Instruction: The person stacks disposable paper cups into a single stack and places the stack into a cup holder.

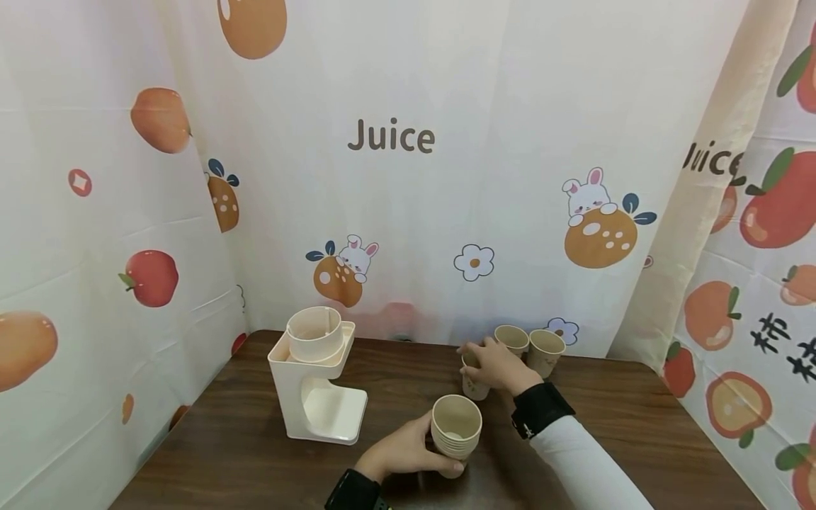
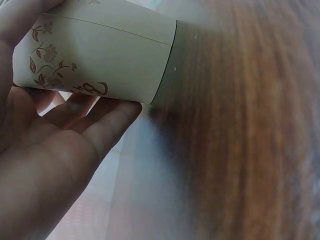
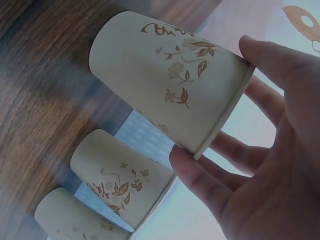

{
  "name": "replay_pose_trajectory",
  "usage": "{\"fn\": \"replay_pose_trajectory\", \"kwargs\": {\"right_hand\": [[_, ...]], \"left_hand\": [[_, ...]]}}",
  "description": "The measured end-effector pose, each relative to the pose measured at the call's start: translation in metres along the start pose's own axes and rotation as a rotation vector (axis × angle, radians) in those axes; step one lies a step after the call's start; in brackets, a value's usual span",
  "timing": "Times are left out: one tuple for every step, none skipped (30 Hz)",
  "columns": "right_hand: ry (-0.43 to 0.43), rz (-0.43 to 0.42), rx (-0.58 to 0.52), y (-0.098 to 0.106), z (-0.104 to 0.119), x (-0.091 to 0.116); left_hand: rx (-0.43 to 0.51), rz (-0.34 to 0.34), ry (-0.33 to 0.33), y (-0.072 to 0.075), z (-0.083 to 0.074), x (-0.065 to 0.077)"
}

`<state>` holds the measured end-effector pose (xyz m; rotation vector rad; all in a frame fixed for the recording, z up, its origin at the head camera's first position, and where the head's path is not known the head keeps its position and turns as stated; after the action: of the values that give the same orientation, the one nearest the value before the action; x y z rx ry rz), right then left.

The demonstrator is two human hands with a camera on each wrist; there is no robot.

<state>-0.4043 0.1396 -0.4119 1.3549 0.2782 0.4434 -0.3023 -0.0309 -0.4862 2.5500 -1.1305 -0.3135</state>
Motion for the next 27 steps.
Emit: {"fn": "replay_pose_trajectory", "kwargs": {"right_hand": [[0.003, -0.006, 0.0, 0.0, 0.0, 0.001], [0.007, -0.011, 0.001, 0.0, 0.001, 0.002], [0.012, -0.017, 0.004, 0.0, 0.001, 0.004], [0.019, -0.022, 0.007, 0.001, 0.002, 0.006], [0.029, -0.03, 0.007, 0.001, 0.002, 0.008], [0.038, -0.036, 0.007, 0.002, 0.003, 0.01], [0.05, -0.043, 0.007, 0.004, 0.004, 0.012], [0.062, -0.048, 0.007, 0.005, 0.005, 0.014], [0.073, -0.053, 0.005, 0.006, 0.006, 0.016], [0.088, -0.058, 0.003, 0.007, 0.007, 0.018], [0.102, -0.06, 0.0, 0.009, 0.009, 0.02], [0.114, -0.061, 0.0, 0.01, 0.01, 0.023], [0.131, -0.062, -0.001, 0.012, 0.012, 0.025], [0.144, -0.061, -0.003, 0.013, 0.014, 0.028], [0.155, -0.058, -0.011, 0.014, 0.015, 0.032], [0.167, -0.056, -0.02, 0.016, 0.017, 0.035], [0.18, -0.054, -0.027, 0.017, 0.019, 0.038], [0.191, -0.052, -0.041, 0.019, 0.02, 0.041], [0.202, -0.049, -0.054, 0.02, 0.022, 0.044], [0.21, -0.045, -0.068, 0.022, 0.023, 0.047], [0.219, -0.044, -0.084, 0.025, 0.024, 0.049], [0.229, -0.045, -0.096, 0.027, 0.025, 0.052], [0.236, -0.046, -0.105, 0.029, 0.027, 0.054], [0.245, -0.046, -0.116, 0.032, 0.028, 0.057], [0.252, -0.046, -0.121, 0.034, 0.029, 0.059], [0.256, -0.047, -0.126, 0.037, 0.03, 0.062], [0.258, -0.049, -0.129, 0.039, 0.032, 0.065]], "left_hand": [[-0.001, 0.0, 0.001, 0.0, 0.0, 0.0], [0.001, 0.0, 0.004, 0.0, 0.0, 0.0], [-0.002, -0.001, 0.003, 0.0, 0.0, 0.0], [-0.004, -0.001, 0.002, 0.0, 0.0, 0.0], [-0.004, -0.001, -0.001, 0.0, 0.0, 0.0], [-0.004, -0.002, -0.001, 0.0, -0.001, 0.0], [-0.002, -0.002, -0.002, 0.0, -0.001, 0.0], [-0.002, -0.002, -0.005, 0.0, -0.001, 0.0], [-0.003, -0.003, -0.009, 0.0, -0.002, 0.0], [0.0, 0.0, -0.013, 0.0, -0.002, 0.0], [0.004, 0.003, -0.013, 0.001, -0.002, 0.0], [0.005, 0.004, -0.012, 0.001, -0.002, 0.0], [0.006, 0.006, -0.009, 0.001, -0.002, 0.0], [0.007, 0.007, -0.009, 0.001, -0.002, 0.0], [0.007, 0.007, -0.007, 0.001, -0.001, 0.001], [0.006, 0.008, -0.006, 0.001, 0.0, 0.001], [0.006, 0.008, -0.003, 0.001, 0.0, 0.001], [0.0, 0.004, -0.005, 0.001, 0.0, 0.001], [-0.001, 0.002, -0.005, 0.001, 0.0, 0.002], [-0.003, 0.001, -0.009, 0.001, -0.001, 0.002], [-0.003, 0.0, -0.011, 0.0, -0.001, 0.002], [-0.005, -0.003, -0.014, 0.0, -0.002, 0.002], [-0.003, -0.004, -0.017, 0.0, -0.003, 0.002], [-0.004, -0.006, -0.02, 0.0, -0.003, 0.002], [-0.002, -0.005, -0.022, 0.0, -0.003, 0.002], [0.001, -0.004, -0.025, 0.0, -0.003, 0.002], [0.005, -0.001, -0.026, 0.0, -0.003, 0.001]]}}
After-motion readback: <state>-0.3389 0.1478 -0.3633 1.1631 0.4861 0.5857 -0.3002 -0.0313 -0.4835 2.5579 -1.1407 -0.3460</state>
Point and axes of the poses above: each hand's wrist, its own x-axis away from the middle knuckle, its own y-axis out of the back of the hand, z = x × y, the point moved 4 cm from there along -x, towards the middle knuckle, and after that the axes turned 9 degrees about z, right-handed, at the moved point
